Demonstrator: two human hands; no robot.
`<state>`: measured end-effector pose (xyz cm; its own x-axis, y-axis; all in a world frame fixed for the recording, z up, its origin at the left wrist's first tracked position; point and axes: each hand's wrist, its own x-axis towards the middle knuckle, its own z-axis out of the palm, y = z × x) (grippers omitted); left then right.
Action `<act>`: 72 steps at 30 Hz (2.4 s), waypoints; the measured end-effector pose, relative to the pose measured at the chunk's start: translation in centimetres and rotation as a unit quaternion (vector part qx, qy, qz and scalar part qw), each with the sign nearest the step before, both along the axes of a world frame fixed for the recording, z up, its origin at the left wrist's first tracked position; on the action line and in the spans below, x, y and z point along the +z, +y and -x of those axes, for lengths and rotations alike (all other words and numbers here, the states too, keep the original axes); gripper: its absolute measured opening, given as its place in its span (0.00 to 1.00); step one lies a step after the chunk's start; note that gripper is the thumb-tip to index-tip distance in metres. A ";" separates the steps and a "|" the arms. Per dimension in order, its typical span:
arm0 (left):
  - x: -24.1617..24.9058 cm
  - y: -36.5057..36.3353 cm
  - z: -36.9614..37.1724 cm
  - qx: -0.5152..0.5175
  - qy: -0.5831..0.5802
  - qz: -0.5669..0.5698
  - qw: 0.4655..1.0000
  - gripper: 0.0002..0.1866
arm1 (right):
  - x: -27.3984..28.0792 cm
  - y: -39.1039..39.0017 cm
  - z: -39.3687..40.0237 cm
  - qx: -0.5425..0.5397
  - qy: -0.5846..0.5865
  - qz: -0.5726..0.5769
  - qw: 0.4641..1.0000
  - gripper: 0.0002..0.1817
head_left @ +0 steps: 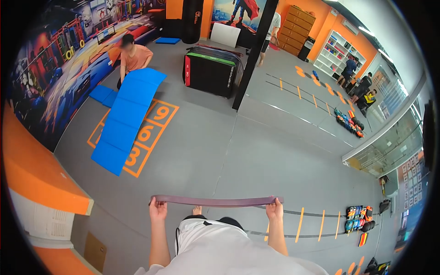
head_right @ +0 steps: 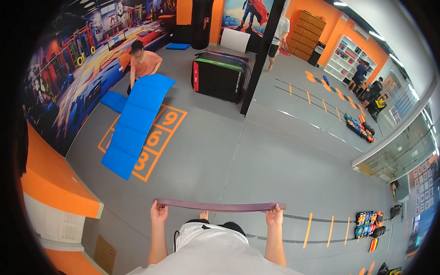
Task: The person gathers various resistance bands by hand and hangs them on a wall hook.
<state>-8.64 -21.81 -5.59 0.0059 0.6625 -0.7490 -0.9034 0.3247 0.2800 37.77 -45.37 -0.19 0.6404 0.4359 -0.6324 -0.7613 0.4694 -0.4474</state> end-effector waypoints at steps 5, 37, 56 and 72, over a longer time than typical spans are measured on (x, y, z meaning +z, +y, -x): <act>4.0 12.8 -6.3 -0.088 -0.024 -0.052 0.994 0.12 | 0.5 8.8 -2.9 -0.062 0.012 0.026 0.998 0.12; -5.0 87.5 -33.5 0.046 0.013 0.038 0.998 0.19 | -6.6 88.8 -36.4 0.141 0.124 -0.088 0.978 0.16; -4.9 126.7 -55.5 -0.050 0.157 -0.049 0.985 0.13 | -16.9 121.1 -57.3 -0.047 0.224 0.076 0.971 0.13; -13.9 154.4 -78.5 -0.139 0.285 -0.031 0.948 0.34 | -26.1 147.4 -76.3 -0.114 0.121 0.216 0.962 0.12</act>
<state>69.86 132.63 -19.54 -0.2071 0.7381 -0.6421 -0.4810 0.4948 0.7238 114.09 102.01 -26.26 0.4992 -0.0349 -0.8658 -0.7670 0.4471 -0.4603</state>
